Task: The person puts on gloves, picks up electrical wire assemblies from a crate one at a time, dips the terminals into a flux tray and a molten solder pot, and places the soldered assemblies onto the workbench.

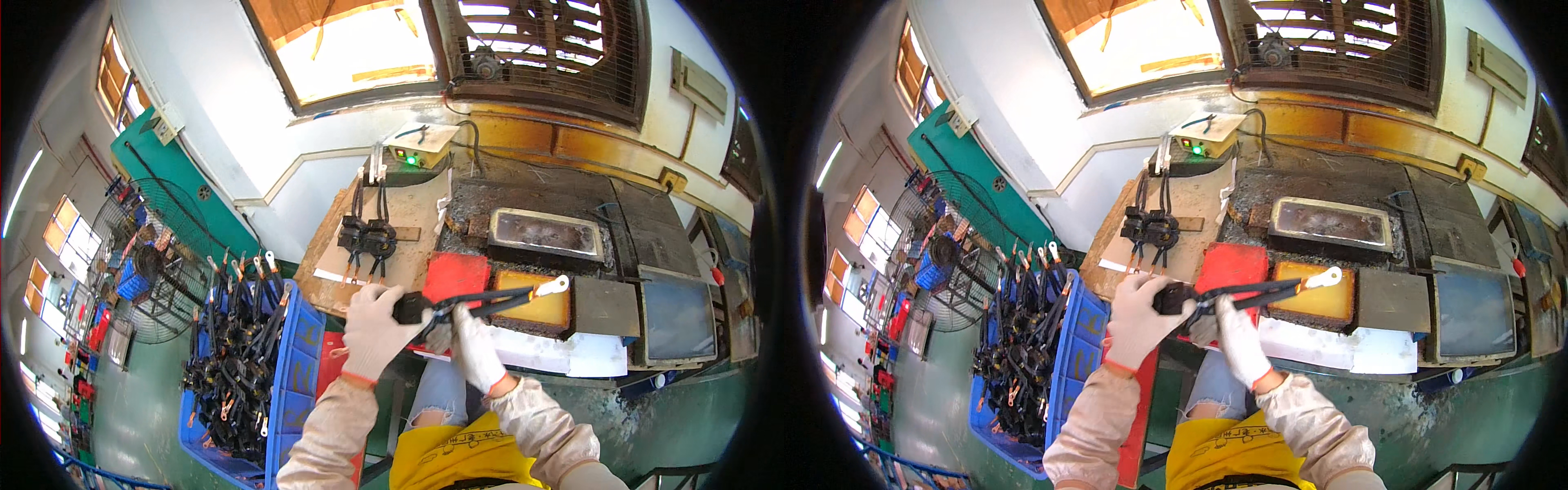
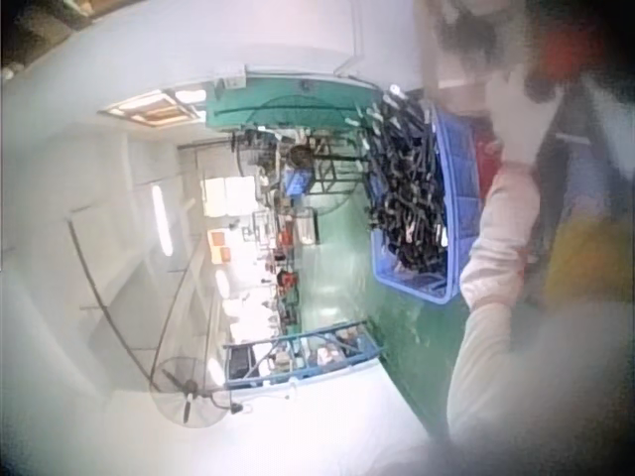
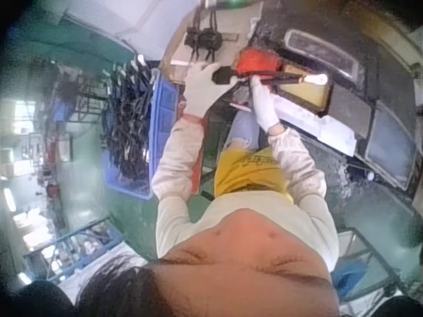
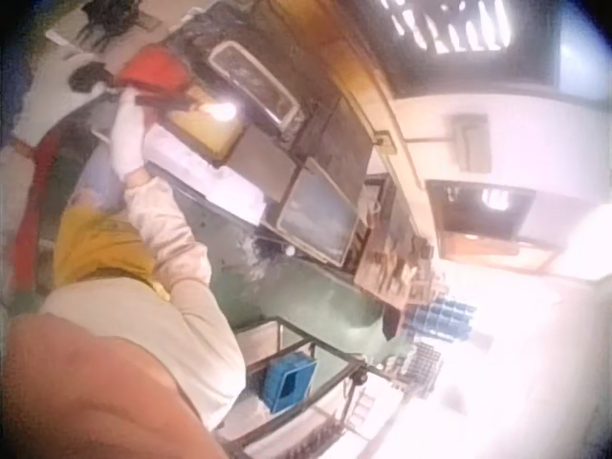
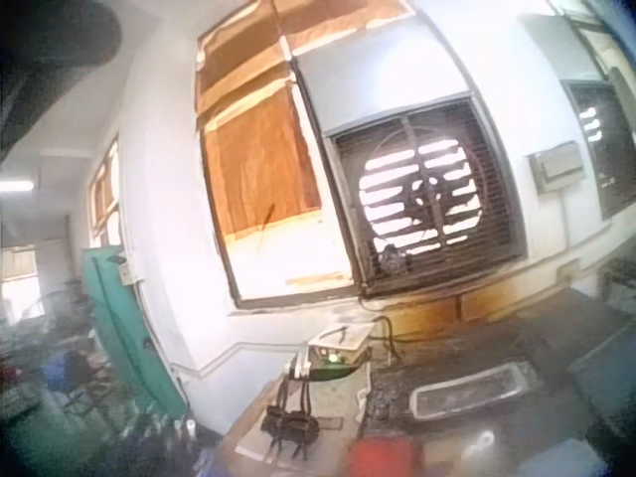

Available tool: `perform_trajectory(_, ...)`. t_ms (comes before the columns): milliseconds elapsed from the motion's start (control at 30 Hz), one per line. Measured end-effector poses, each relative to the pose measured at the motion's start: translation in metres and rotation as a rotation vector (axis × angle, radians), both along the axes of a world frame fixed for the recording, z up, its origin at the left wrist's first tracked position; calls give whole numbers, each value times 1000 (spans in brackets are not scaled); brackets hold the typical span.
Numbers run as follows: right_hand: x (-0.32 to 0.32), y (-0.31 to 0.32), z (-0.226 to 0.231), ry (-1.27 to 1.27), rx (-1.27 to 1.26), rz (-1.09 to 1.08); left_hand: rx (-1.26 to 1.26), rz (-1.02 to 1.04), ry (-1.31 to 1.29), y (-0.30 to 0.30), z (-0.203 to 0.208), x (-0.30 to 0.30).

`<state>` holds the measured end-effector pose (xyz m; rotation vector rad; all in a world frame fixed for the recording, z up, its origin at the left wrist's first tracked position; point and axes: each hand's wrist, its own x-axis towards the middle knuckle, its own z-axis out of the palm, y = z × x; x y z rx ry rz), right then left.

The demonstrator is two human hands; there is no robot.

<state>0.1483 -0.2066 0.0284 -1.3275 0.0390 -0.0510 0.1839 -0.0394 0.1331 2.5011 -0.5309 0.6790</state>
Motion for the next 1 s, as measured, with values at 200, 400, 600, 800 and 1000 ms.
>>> perform_trajectory(200, 36, -26, 18, 128, 553, -231, 83, -52, 188, -38, -18, 32)
perform_trajectory(400, 34, -36, 12, 142, 617, -166, 103, -138, 153, -34, -27, 45)
perform_trajectory(600, -10, -29, 17, -284, -557, -426, -180, -220, 261, -36, -42, 51)
perform_trajectory(800, 49, -55, 60, -756, -1454, -484, -251, -209, 318, -33, -48, 47)
perform_trajectory(1000, 71, -50, 14, -373, -1664, -316, -708, -214, 231, -40, -76, 59)
